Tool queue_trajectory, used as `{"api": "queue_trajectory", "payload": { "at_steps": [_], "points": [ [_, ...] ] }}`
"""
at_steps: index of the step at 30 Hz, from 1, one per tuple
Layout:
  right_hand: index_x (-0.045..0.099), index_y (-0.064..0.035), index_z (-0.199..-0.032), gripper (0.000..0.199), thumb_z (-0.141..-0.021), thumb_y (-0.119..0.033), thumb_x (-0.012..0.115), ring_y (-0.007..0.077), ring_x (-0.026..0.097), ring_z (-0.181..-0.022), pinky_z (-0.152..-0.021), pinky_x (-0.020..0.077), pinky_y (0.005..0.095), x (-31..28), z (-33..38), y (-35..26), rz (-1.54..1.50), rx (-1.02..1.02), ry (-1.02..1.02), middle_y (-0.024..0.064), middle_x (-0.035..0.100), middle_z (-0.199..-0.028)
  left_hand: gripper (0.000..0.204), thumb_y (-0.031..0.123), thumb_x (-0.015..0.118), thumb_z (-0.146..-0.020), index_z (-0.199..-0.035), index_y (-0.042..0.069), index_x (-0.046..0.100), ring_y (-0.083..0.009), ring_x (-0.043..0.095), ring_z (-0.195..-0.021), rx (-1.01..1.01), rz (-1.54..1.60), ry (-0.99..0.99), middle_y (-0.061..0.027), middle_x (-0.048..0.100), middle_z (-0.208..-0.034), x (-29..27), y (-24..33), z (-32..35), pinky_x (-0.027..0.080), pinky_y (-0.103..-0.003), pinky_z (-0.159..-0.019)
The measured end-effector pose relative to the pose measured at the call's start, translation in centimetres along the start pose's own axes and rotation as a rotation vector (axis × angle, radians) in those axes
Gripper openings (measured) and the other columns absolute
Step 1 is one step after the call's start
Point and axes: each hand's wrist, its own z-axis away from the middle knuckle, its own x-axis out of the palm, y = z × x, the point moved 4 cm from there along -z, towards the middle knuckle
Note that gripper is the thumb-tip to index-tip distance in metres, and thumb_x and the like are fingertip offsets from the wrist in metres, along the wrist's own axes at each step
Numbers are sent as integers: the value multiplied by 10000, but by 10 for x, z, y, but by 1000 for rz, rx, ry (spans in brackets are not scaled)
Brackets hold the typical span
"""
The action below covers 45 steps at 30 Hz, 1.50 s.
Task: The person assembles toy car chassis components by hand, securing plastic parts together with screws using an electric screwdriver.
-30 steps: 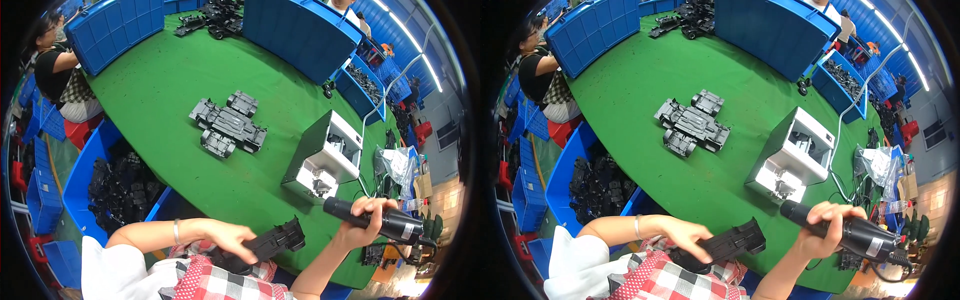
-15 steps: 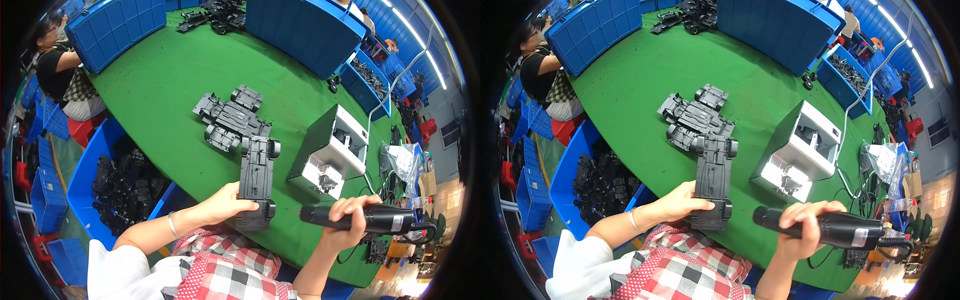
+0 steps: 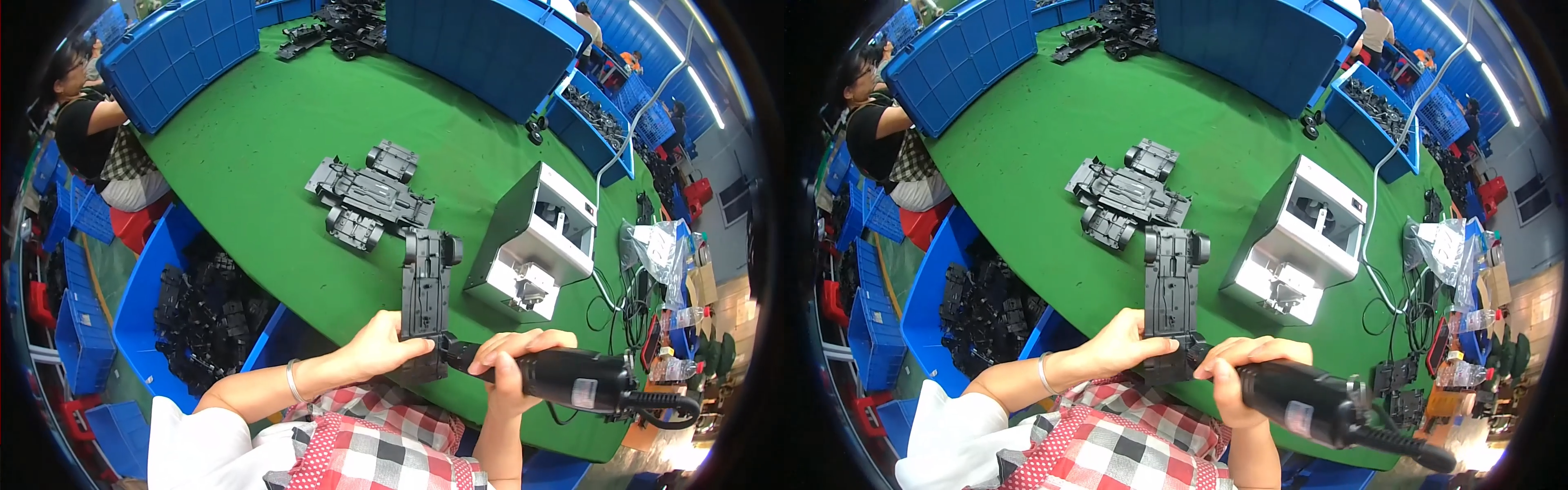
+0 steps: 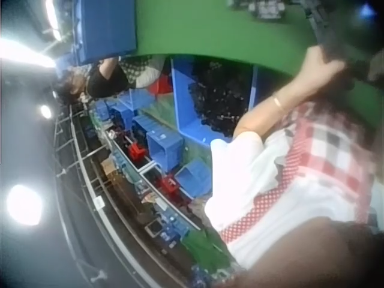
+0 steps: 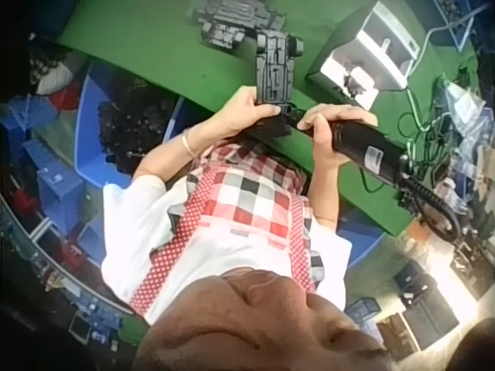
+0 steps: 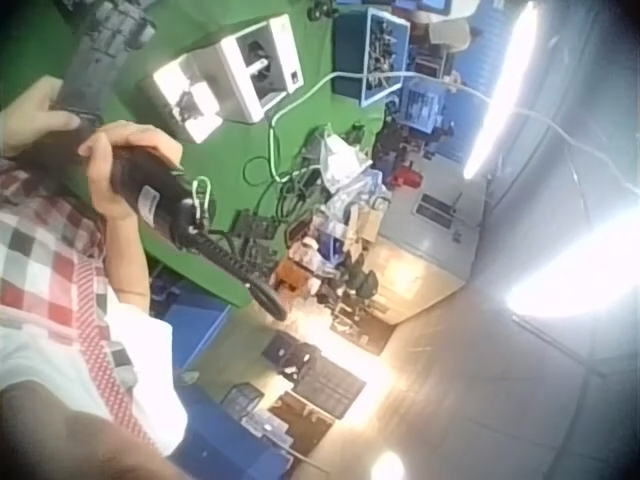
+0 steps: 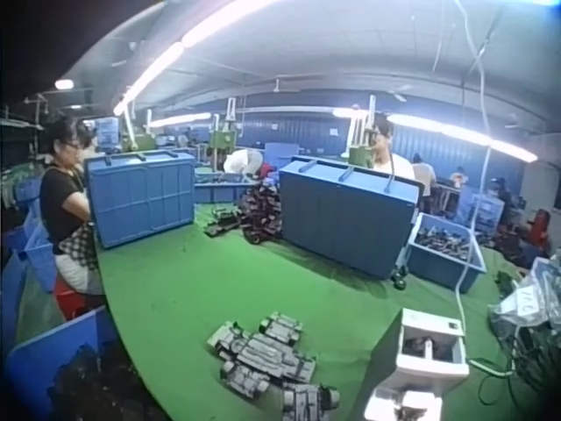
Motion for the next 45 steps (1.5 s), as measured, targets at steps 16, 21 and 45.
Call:
{"api": "queue_trajectory", "payload": {
  "at_steps": [16,21,45],
  "points": [
    [422,1,-1026,285,-768,46,537,143,497,-510,-524,443,272,-58,-59,-11,400,-164,368,76,514,-676,323,254,456,-931,-1113,4,550,-124,592,-905,-174,77,-208,-57,617,-1001,-6,-10,-1,510,-293,-771],
    [392,-37,-1063,324,-761,23,494,151,468,-440,-431,428,273,-52,-33,-15,-81,-30,338,67,472,-628,351,245,466,-928,-1133,-35,523,-168,588,-950,-156,88,-145,-95,604,-1050,-3,-9,-9,501,-318,-826],
    [351,-16,-984,391,-754,-63,664,217,585,-474,-436,508,291,-13,13,-23,-165,-29,-9,226,545,-851,414,360,492,-907,-794,-6,649,-23,431,-550,-49,-303,-49,41,544,-609,25,-30,6,354,-215,-469]
  ]
}}
